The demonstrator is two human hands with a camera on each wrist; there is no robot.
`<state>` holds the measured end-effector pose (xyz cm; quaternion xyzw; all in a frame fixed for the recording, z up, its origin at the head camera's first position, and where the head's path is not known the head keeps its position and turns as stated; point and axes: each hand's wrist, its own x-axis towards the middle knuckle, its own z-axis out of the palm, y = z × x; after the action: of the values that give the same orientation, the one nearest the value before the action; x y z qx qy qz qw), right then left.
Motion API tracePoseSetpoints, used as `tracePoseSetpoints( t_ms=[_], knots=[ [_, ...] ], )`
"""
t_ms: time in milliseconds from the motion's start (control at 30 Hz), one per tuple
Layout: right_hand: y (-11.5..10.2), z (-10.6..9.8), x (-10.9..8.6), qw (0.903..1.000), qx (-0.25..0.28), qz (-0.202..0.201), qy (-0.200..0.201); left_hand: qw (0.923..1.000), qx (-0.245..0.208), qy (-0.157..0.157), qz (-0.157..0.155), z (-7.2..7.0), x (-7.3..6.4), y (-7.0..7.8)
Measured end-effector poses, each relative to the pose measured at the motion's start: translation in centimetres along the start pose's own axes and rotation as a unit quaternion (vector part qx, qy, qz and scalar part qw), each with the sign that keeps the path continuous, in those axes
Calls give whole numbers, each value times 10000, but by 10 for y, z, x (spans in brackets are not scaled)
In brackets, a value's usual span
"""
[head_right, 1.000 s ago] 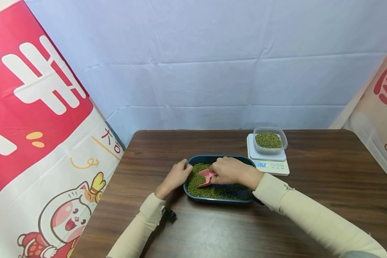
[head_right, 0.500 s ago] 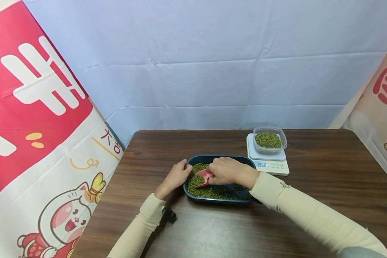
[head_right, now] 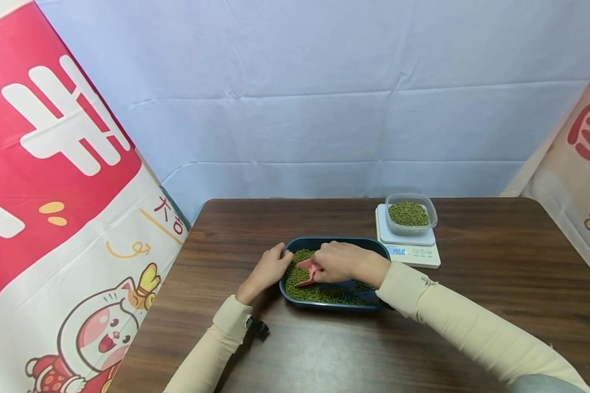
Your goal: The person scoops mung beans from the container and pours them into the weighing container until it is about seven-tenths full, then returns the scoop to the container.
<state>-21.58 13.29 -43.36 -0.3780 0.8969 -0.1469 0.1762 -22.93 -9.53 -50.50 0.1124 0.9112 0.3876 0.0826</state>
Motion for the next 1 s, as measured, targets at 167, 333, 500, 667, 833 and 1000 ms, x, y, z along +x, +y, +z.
tracePoseSetpoints(
  t_ms=[167,333,500,667,833,1000],
  knots=[
    [-2,2,0,9998,-143,153,-57,10000,-54,-14,36,0,0,1],
    [-4,4,-2,9995,-128,268,-106,10000,-30,-23,54,0,1,0],
    [-6,7,-2,9997,-101,201,-89,10000,-44,-27,55,1,0,-1],
    [-5,9,-2,9999,-19,101,-73,10000,-37,-5,75,2,-1,-1],
    [-3,10,-3,10000,42,-28,-62,10000,-41,-7,80,1,-1,-1],
    [-2,11,-3,9999,81,-89,-55,10000,-54,-34,18,1,-1,-1]
  ],
)
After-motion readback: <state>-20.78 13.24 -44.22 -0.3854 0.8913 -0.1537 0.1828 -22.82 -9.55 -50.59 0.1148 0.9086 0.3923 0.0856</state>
